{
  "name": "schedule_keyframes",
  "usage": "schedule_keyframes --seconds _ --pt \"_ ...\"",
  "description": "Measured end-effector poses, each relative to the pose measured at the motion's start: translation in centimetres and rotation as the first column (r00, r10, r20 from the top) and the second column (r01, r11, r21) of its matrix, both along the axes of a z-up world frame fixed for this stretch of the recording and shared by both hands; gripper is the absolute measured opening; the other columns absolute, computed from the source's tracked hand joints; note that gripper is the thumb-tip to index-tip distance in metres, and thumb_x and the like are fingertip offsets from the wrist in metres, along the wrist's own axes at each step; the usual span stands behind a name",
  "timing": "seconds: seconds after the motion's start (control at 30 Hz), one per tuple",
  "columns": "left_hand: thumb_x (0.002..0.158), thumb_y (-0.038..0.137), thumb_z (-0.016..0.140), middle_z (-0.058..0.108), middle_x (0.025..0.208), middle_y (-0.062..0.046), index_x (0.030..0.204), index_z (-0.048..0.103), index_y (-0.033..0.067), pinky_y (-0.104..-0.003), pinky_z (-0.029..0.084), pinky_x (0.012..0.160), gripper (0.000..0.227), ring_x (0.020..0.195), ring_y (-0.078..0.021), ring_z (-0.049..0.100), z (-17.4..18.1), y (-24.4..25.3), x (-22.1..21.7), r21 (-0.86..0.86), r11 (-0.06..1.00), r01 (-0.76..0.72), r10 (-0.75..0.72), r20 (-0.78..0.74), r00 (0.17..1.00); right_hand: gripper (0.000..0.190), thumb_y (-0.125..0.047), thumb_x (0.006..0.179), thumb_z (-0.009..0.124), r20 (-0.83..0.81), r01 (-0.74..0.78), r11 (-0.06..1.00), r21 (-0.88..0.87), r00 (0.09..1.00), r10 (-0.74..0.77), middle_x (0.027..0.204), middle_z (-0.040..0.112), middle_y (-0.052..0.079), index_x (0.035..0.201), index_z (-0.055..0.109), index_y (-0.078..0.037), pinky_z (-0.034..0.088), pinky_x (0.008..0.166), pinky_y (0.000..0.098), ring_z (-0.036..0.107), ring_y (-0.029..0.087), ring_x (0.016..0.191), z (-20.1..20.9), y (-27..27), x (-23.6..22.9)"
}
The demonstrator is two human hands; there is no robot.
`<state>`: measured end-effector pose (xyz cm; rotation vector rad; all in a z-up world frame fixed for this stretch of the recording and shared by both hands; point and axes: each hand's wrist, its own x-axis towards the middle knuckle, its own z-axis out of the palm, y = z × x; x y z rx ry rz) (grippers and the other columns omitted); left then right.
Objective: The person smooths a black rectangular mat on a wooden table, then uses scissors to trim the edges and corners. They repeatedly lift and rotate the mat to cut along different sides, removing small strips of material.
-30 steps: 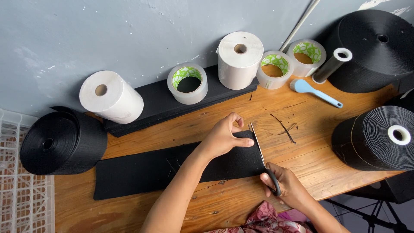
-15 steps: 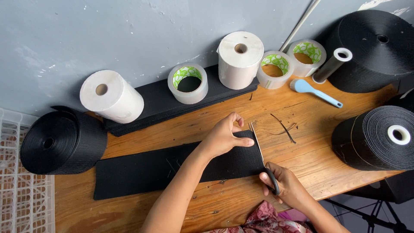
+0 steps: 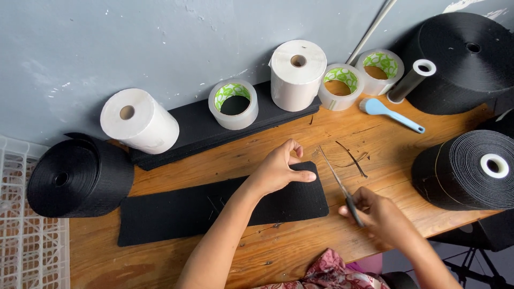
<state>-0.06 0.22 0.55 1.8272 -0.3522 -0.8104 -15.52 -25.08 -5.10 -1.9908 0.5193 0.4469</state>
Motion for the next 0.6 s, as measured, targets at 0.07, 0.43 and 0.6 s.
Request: schedule_keyframes --seconds 0.07,0.43,0.6 --pt "0.073 0.032 0.084 0.069 0.093 -0.003 0.1 0.044 0.0179 -0.023 0.036 0.079 0.05 0.072 -0.0114 0.042 0.0 0.2 0.1 -0.009 1.0 0.002 -0.002 -0.002 1.0 0.039 -0.043 0.078 0.086 -0.074 -0.073 0.936 -0.343 0.996 0.05 0.073 0.07 0.003 0.091 0.061 -0.015 0.042 0.058 0.0364 0.06 0.022 0.065 2.1 -1.5 0.8" --pt "0.074 0.036 0.085 0.058 0.095 -0.001 0.1 0.045 0.018 -0.022 0.036 0.083 0.051 0.087 -0.01 0.054 0.1 0.5 0.4 -0.092 0.996 0.021 -0.018 0.037 0.999 0.028 -0.018 0.094 0.053 -0.097 -0.275 0.401 -0.874 0.906 0.411 0.106 0.057 0.008 0.121 0.052 -0.025 0.054 0.058 0.0574 0.072 0.046 0.071 -0.2 -5.2 4.2" --pt "0.073 0.04 0.084 0.057 0.093 -0.001 0.1 0.045 0.0187 -0.022 0.037 0.079 0.052 0.078 -0.0103 0.049 0.3 0.7 0.6 -0.065 0.998 0.006 -0.002 0.062 0.998 0.032 -0.036 0.088 0.067 -0.164 -0.365 0.335 -0.869 0.851 0.5 0.099 0.057 0.01 0.111 0.049 -0.021 0.055 0.057 0.0542 0.073 0.04 0.07 -0.9 -6.0 5.6"
